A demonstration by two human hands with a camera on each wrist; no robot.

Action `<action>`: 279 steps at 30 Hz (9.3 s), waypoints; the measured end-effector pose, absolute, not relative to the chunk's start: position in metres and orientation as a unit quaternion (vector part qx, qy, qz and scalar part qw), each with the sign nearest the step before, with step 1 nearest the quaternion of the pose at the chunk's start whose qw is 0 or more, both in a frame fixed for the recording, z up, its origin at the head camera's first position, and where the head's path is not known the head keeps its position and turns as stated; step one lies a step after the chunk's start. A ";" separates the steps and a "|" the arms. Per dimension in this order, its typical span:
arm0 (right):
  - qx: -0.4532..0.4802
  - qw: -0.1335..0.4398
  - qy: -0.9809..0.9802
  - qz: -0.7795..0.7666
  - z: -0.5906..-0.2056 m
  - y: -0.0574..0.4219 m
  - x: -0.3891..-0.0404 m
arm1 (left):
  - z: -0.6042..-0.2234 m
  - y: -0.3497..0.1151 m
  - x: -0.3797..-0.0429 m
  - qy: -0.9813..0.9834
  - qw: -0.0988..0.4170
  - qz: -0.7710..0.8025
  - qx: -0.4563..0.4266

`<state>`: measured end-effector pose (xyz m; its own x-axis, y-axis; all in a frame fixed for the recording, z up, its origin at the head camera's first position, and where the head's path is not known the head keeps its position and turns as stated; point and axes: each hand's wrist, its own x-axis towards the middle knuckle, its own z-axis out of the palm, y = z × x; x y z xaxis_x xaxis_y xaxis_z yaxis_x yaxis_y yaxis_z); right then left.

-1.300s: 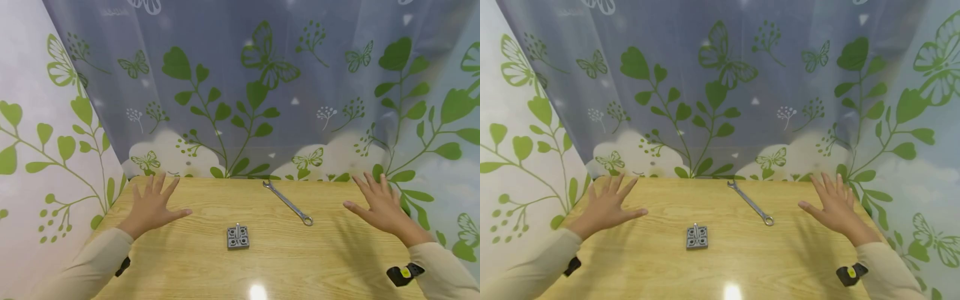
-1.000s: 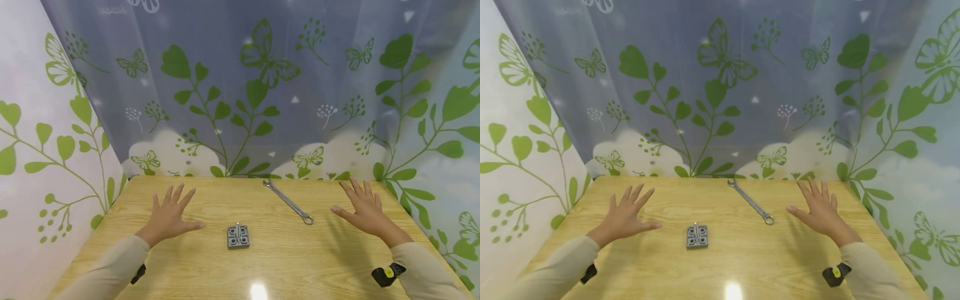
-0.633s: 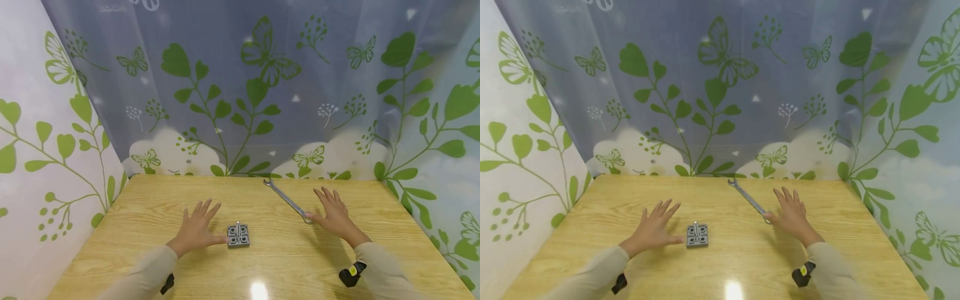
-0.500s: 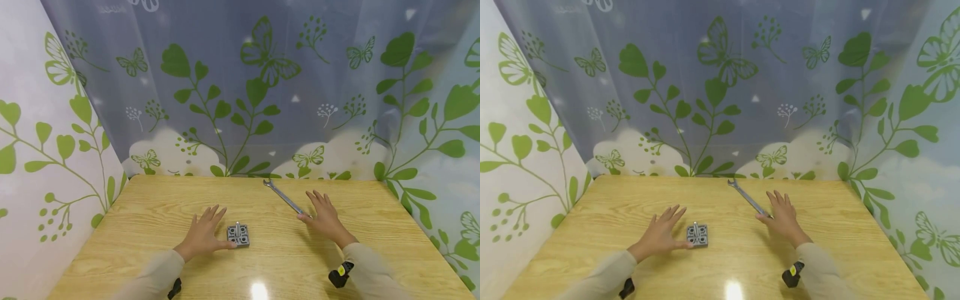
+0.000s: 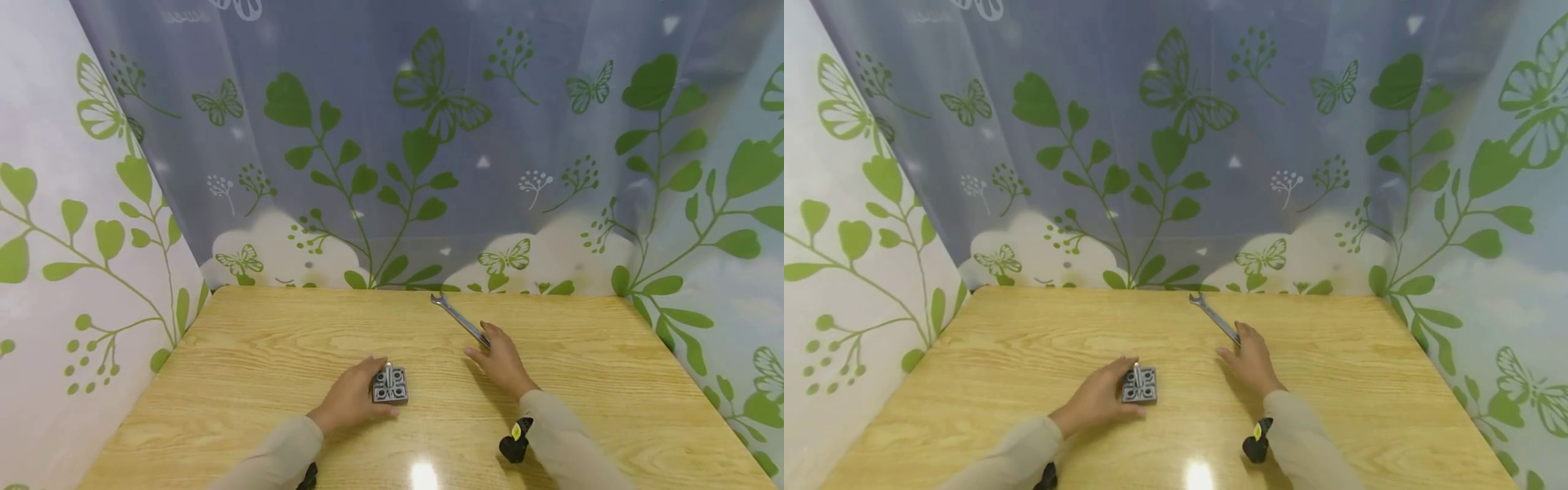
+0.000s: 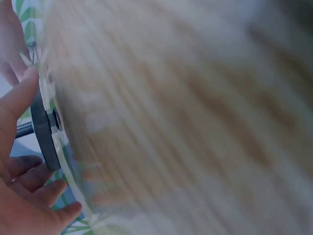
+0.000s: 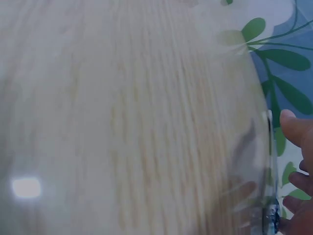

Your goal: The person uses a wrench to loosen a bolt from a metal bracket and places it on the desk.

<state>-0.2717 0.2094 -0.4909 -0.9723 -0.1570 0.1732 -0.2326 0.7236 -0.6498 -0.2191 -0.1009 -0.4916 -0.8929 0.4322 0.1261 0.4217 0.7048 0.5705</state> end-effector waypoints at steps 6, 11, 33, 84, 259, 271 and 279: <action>0.092 0.073 -0.934 0.337 -0.494 0.201 -0.280 | -0.491 -0.098 -0.220 0.920 0.016 0.321 0.226; 0.061 0.094 -0.939 0.326 -0.497 0.197 -0.286 | -0.490 -0.096 -0.221 0.919 0.017 0.322 0.229; 0.010 0.059 -0.949 0.310 -0.487 0.202 -0.295 | -0.484 -0.099 -0.224 0.913 0.005 0.352 0.207; 0.072 0.038 -0.917 0.391 -0.477 0.229 -0.219 | -0.465 -0.096 -0.221 0.698 0.118 0.703 0.064; 0.340 0.009 -0.896 0.285 -0.420 0.225 -0.261 | -0.452 -0.117 -0.229 0.747 0.164 0.580 0.282; 0.196 0.030 -0.893 0.403 -0.449 0.192 -0.194 | -0.455 -0.103 -0.229 0.765 0.066 0.609 0.198; 0.136 0.017 -0.893 0.428 -0.457 0.165 -0.169 | -0.453 -0.098 -0.229 0.761 0.030 0.623 0.177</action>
<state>-0.1688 0.1654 -0.4570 -0.9623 -0.2291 0.1470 -0.2581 0.5968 -0.7598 -0.2287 -0.0977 -0.4533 -0.9352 0.3079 0.1749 0.2321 0.1599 0.9595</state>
